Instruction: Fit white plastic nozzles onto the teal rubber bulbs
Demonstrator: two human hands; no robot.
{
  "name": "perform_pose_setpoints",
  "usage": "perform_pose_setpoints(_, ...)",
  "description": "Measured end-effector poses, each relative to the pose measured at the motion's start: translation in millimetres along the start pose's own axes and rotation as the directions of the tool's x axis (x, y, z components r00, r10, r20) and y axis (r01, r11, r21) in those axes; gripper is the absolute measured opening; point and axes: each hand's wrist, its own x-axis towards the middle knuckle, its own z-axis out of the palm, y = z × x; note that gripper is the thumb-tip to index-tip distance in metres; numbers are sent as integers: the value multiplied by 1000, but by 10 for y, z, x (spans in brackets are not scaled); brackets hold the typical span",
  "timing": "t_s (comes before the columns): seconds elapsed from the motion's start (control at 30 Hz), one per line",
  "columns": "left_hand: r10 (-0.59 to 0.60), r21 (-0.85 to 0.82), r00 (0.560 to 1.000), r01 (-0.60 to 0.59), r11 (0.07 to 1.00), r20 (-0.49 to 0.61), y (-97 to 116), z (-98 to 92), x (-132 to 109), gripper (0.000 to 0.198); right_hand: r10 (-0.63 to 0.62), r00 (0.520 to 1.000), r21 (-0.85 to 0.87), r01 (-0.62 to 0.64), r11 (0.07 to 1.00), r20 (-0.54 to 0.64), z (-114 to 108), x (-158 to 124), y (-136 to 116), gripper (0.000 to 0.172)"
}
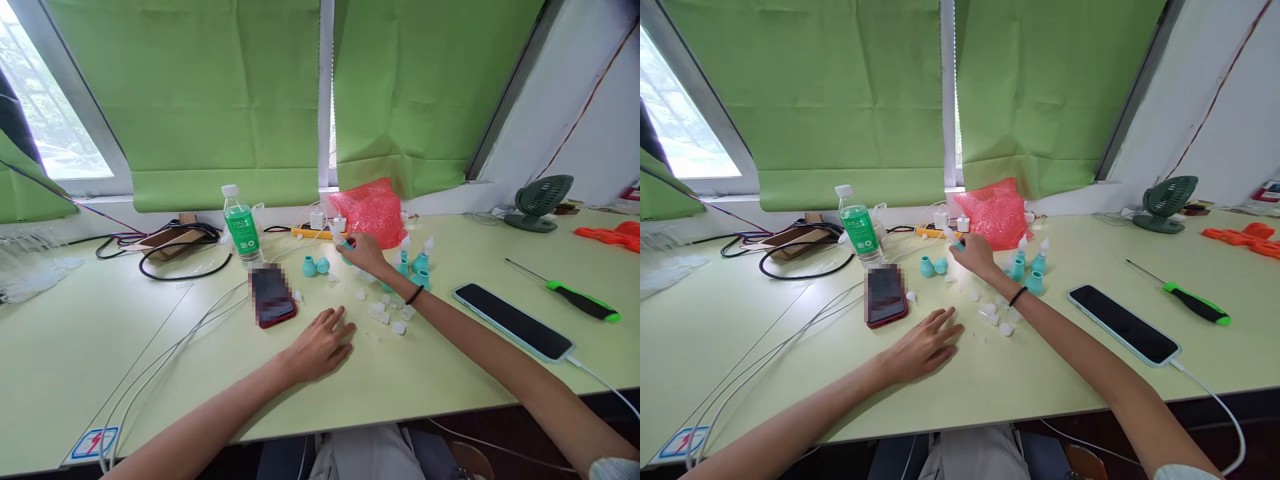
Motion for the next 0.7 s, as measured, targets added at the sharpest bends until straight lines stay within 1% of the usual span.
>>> perform_pose_setpoints(0.07,19,21,999,-20,1000,38,14,-16,-6,31,40,999,-55,-39,998,24,157,81,10,22)
perform_pose_setpoints(0.17,23,36,998,-25,999,52,18,-30,-19,33,68,997,-92,-64,994,47,364,139,48,20)
perform_pose_setpoints(0.27,46,45,997,-49,998,61,25,-22,-34,35,99,993,-109,-92,990,58,487,171,111,27)
perform_pose_setpoints(0.37,64,46,996,-67,997,60,31,-8,-41,34,119,991,-105,-112,988,56,530,179,184,35)
perform_pose_setpoints(0.5,69,39,997,-71,997,35,24,8,-36,30,103,992,-93,-97,991,67,537,138,249,43)
perform_pose_setpoints(0.7,64,48,998,-65,997,23,16,20,-31,26,68,995,-83,-62,995,75,494,78,208,53)
